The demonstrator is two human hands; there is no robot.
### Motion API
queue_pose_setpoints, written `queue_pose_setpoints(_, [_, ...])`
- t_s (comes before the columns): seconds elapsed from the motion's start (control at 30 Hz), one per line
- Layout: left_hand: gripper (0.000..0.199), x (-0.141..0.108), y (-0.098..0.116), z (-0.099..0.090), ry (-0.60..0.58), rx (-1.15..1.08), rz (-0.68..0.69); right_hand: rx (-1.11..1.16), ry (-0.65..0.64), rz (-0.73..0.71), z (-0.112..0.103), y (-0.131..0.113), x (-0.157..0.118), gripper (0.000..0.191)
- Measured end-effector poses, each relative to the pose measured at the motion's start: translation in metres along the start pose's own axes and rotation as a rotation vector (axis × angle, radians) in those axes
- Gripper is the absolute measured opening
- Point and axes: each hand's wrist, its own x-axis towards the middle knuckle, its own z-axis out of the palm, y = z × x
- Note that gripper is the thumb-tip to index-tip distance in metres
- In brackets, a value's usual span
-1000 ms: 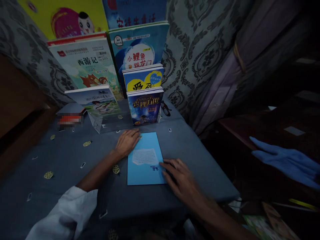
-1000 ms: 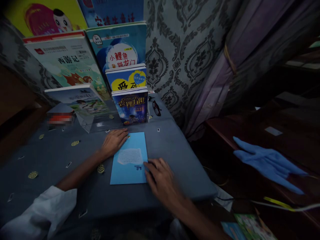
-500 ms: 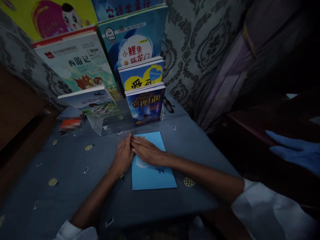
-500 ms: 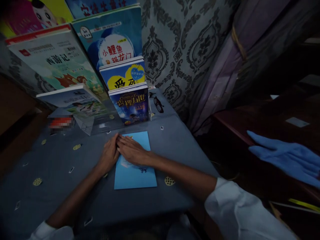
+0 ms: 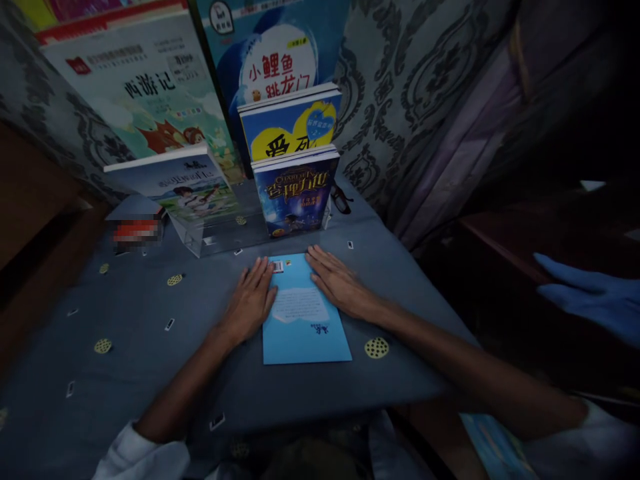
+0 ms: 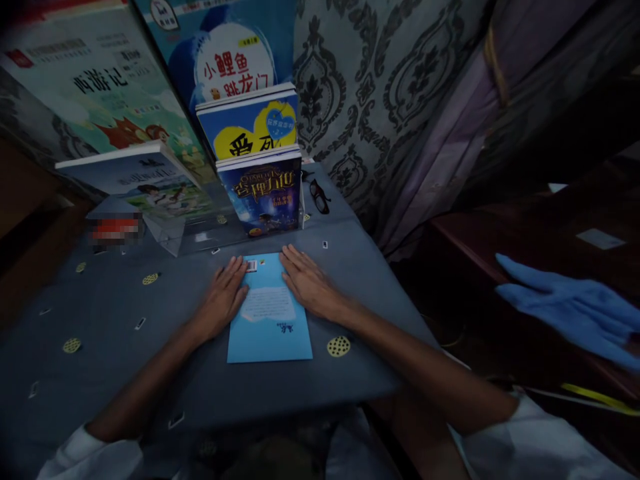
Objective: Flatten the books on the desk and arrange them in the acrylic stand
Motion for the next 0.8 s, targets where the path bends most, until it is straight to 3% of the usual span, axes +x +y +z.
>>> queue_pose_setpoints(0.13, [0.066,-0.016,0.012,-0.007,-0.1,0.078,0.086,-0.015,0.012,-0.009,0.001,-0.002,-0.001,0.057])
queue_pose_setpoints(0.43, [0.079,-0.058,0.059,-0.018,-0.194,0.157,0.321,-0.031,0.038,-0.016,0.003,-0.003,0.001,0.056])
queue_pose_setpoints(0.67, [0.072,-0.04,0.101,-0.011,-0.302,0.072,0.6,0.052,0.042,-0.027,0.001,0.001,0.002,0.057])
queue_pose_setpoints(0.8, [0.07,-0.022,0.108,-0.01,-0.361,0.007,0.646,0.231,0.006,-0.043,-0.012,0.009,0.003,0.058])
